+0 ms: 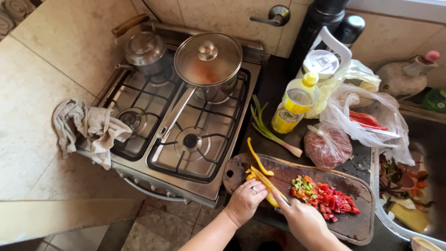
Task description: Washing bell peppers in a sink and dicing them on a wooden cutting board.
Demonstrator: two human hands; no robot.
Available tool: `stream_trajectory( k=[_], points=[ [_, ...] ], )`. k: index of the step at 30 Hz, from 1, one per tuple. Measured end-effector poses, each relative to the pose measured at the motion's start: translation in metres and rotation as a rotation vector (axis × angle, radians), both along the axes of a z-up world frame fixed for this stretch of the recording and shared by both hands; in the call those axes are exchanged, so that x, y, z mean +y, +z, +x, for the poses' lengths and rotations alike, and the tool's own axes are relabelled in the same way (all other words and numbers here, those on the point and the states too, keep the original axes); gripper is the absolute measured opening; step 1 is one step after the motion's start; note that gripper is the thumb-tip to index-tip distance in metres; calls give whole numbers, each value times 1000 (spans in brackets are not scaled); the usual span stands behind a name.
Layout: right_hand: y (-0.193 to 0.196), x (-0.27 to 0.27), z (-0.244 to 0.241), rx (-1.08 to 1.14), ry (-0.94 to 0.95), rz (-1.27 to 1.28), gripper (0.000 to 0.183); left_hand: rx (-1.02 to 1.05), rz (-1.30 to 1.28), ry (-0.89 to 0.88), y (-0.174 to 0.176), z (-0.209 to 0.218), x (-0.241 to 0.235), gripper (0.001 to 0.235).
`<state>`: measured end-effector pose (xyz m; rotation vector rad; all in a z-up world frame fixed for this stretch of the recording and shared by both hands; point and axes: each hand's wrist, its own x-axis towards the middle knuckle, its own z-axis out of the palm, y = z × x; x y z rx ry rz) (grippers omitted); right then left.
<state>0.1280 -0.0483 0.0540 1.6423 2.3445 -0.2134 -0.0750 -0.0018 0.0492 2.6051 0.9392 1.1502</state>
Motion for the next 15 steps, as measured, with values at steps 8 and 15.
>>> stream_trajectory(
  k=[8,15],
  points=[
    [4,-38,42,-32,-98,-265,79,-1,24,-9,-2,1,2,18],
    [19,-54,60,-95,-204,-479,80,1,2,-25,-12,1,0,23]
  ],
)
